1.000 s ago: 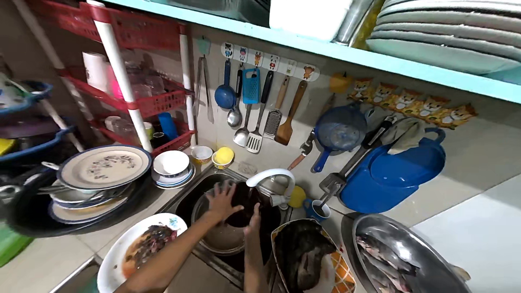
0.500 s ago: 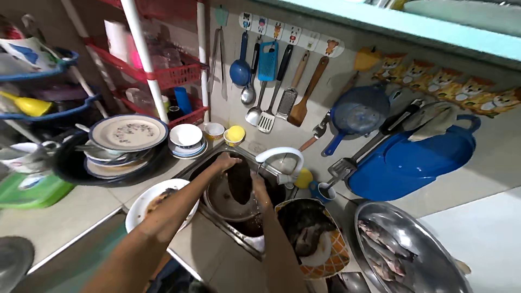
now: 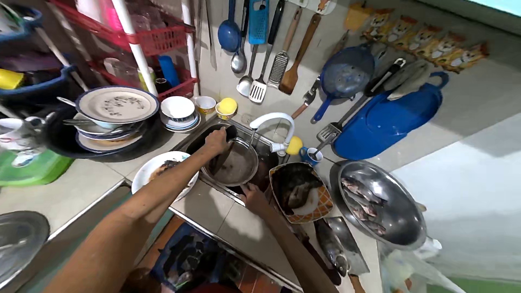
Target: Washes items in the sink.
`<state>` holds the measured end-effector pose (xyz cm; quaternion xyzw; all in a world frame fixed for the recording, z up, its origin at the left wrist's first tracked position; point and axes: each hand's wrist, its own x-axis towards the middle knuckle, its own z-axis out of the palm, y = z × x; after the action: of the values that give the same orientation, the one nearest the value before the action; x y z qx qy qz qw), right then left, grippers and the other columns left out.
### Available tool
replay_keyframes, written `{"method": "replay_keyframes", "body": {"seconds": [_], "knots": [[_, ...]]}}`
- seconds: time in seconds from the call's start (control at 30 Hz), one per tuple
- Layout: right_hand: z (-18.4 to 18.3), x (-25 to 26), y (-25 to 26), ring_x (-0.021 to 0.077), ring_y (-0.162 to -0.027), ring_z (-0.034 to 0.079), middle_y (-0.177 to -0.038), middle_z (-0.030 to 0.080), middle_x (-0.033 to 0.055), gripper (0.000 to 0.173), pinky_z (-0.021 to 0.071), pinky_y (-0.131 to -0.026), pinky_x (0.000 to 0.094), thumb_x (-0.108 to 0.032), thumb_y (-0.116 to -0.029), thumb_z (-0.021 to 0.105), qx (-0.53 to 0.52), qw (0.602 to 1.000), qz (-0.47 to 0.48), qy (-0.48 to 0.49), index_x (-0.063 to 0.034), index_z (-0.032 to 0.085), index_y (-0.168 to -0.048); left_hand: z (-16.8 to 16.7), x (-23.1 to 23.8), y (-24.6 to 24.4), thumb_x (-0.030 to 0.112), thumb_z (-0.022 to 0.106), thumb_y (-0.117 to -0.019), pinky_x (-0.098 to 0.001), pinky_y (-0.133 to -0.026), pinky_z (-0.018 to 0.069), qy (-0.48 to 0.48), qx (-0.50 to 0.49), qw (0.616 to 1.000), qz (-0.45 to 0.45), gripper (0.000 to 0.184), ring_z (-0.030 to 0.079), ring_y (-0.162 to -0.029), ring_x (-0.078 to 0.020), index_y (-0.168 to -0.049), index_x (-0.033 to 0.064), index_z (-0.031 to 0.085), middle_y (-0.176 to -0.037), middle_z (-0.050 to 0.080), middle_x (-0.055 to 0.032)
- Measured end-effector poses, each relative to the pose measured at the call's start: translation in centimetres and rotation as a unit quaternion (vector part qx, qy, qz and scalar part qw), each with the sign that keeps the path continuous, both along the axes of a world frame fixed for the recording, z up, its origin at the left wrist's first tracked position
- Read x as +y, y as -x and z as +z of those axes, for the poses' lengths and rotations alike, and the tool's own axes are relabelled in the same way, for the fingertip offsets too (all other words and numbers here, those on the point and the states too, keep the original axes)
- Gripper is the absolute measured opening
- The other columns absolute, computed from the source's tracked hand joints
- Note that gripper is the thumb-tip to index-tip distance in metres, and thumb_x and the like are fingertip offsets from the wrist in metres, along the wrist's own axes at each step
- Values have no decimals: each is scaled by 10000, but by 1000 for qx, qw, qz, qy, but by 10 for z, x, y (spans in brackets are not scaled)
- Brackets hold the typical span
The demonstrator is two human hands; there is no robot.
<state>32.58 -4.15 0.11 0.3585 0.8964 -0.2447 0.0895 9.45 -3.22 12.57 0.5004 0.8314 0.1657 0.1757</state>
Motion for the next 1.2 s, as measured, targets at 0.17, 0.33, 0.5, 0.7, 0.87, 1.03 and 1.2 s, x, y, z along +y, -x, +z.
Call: {"method": "replay_keyframes", "body": {"seconds": [0.17, 0.33, 0.5, 0.7, 0.87, 1.03, 1.2], "knots": [[-30, -90, -63, 445, -1474, 379, -1566, 385, 326, 583, 314, -1224, 527, -314, -1070, 495, 81, 988, -120, -51, 20, 419, -1542, -7, -14, 24, 324, 652, -1011, -685, -948, 479, -43, -18, 999, -19, 590, 618, -1148, -526, -1396, -90, 482, -1207, 620, -360], [-98, -142, -85, 575, -1450, 339, -1529, 389, 395, 670, 261, -1203, 663, -395, -1012, 553, 153, 938, -217, -224, 83, 487, -1476, -10, -35, 52, 337, 681, -994, -674, -1009, 443, -95, -65, 993, -7, 575, 600, -1186, -514, -1326, -112, 543, -1223, 615, -365], [-97, -149, -17, 566, -1495, 248, -1588, 310, 372, 723, 139, -1220, 700, -509, -1044, 431, 129, 942, -221, -216, 9, 420, -1550, -10, -53, 72, 336, 701, -983, -662, -1012, 444, -137, -112, 984, 4, 554, 612, -1165, -486, -1308, -92, 563, -1195, 634, -337], [-96, -131, 95, 420, -1518, 324, -1574, 447, 230, 481, 204, -1260, 582, -223, -1032, 574, 270, 941, 174, -104, -60, 550, -1484, 2, -80, 74, 304, 717, -977, -653, -982, 467, -180, -143, 973, 22, 488, 640, -1118, -457, -1293, -46, 594, -1163, 661, -303], [-91, -46, 94, 405, -1484, 396, -1510, 532, 215, 438, 277, -1245, 548, -241, -1058, 508, 226, 956, 75, -173, -44, 596, -1438, 6, -97, 80, 275, 734, -965, -640, -962, 498, -208, -192, 958, 48, 470, 669, -1073, -414, -1297, -27, 593, -1137, 678, -276], [-72, -53, 99, 371, -1308, 602, -1368, 635, 251, 355, 450, -1140, 466, -48, -1024, 519, 286, 954, 7, -95, 68, 636, -1339, -7, -121, 70, 207, 720, -973, -508, -892, 568, -260, -297, 915, 80, 410, 696, -984, -285, -1295, -10, 587, -1123, 682, -214], [-59, -59, 65, 340, -1391, 521, -1457, 581, 203, 403, 374, -1190, 471, -148, -1069, 452, 129, 987, -82, -40, -4, 596, -1417, -36, -152, 48, 158, 697, -982, -387, -895, 585, -266, -371, 881, 121, 414, 694, -1009, -174, -1334, -16, 565, -1182, 683, -155]]}}
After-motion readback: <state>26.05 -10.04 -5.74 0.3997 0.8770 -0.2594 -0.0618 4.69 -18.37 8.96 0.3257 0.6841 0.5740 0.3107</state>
